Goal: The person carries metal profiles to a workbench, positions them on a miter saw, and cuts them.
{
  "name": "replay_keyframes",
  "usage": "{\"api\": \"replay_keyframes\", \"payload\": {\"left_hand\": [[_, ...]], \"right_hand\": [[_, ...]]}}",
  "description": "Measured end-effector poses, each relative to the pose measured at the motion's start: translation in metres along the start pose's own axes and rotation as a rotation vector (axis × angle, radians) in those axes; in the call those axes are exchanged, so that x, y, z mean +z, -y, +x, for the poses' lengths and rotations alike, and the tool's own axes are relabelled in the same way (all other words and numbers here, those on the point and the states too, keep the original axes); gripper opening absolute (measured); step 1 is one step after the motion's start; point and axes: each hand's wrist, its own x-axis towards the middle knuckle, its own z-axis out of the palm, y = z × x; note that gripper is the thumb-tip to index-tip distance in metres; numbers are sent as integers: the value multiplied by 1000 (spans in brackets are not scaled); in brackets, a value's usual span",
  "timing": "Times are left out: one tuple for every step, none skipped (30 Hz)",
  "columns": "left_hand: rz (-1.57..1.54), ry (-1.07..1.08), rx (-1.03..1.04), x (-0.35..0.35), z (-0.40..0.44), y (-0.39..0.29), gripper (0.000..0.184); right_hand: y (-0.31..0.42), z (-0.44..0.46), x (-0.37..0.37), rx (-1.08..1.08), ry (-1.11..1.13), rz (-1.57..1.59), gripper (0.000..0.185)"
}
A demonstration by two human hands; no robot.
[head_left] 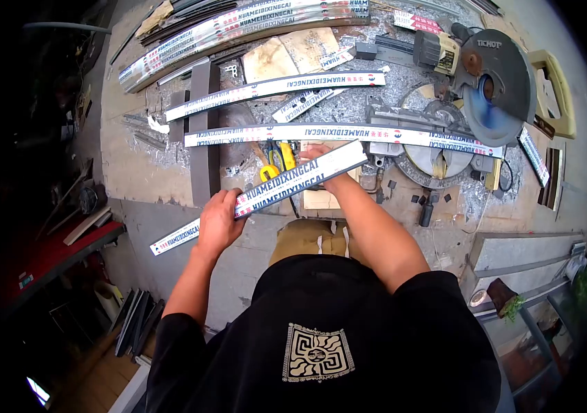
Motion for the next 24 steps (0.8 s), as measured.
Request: {"api": "replay_keyframes", "payload": {"left_hand": [[11, -1, 29, 4, 13, -2, 50], [16, -1, 64, 8, 27, -6, 50], [25, 16, 82, 13, 42, -12, 51], [37, 7, 124, 20, 57, -15, 50], [58, 10, 155, 29, 74, -20, 49], [84, 12, 181, 36, 90, -25, 48], [59, -26, 243, 39, 105, -37, 47], [91, -56, 292, 50, 121, -42, 48], [112, -43, 308, 57, 136, -50, 50], [133, -30, 323, 62, 150, -62, 51], [162, -14, 344, 64, 161, -75, 54], [152, -37, 385, 70, 172, -84, 54], [124, -81, 420, 78, 182, -91, 54], [101, -126, 449, 86, 191, -98, 53], [84, -142, 457, 92, 198, -105, 50], [81, -158, 451, 95, 204, -112, 48], [77, -153, 466, 100, 209, -115, 45], [85, -149, 469, 106, 214, -115, 42], [73, -184, 495, 113, 218, -114, 37], [123, -152, 469, 119, 221, -113, 36], [131, -121, 439, 121, 222, -114, 33], [96, -137, 418, 131, 222, -109, 38], [96, -114, 391, 126, 219, -108, 42], [91, -88, 370, 122, 217, -108, 46]], "right_hand": [[20, -28, 6, -40, 49, -135, 38], [40, -59, 17, 93, -51, -214, 31], [30, -70, 9, 67, 3, -252, 30], [22, -82, -8, 46, 91, -302, 37], [35, -109, -3, -23, 111, -259, 40], [50, -132, 7, -91, 139, -216, 43], [55, -136, 4, -115, 107, -155, 43], [60, -139, 0, -138, 79, -95, 44], [64, -141, -4, -162, 52, -36, 45], [69, -141, -8, -161, -45, -14, 44], [79, -136, -14, -158, -140, 6, 44], [88, -132, -19, -154, -231, 27, 44], [92, -126, -28, -176, -270, 24, 46], [97, -120, -37, -214, -303, 28, 47], [100, -115, -46, -242, -337, 24, 47], [103, -112, -51, -262, -354, 24, 47], [106, -109, -56, -268, -400, 21, 49], [110, -103, -61, -267, -430, 20, 50], [112, -98, -66, -253, -483, -25, 51], [112, -94, -69, -246, -515, -61, 53], [112, -89, -77, -199, -542, -145, 56], [112, -87, -83, -148, -532, -182, 57], [110, -86, -84, -154, -531, -199, 57], [108, -85, -86, -161, -536, -214, 56]]}}
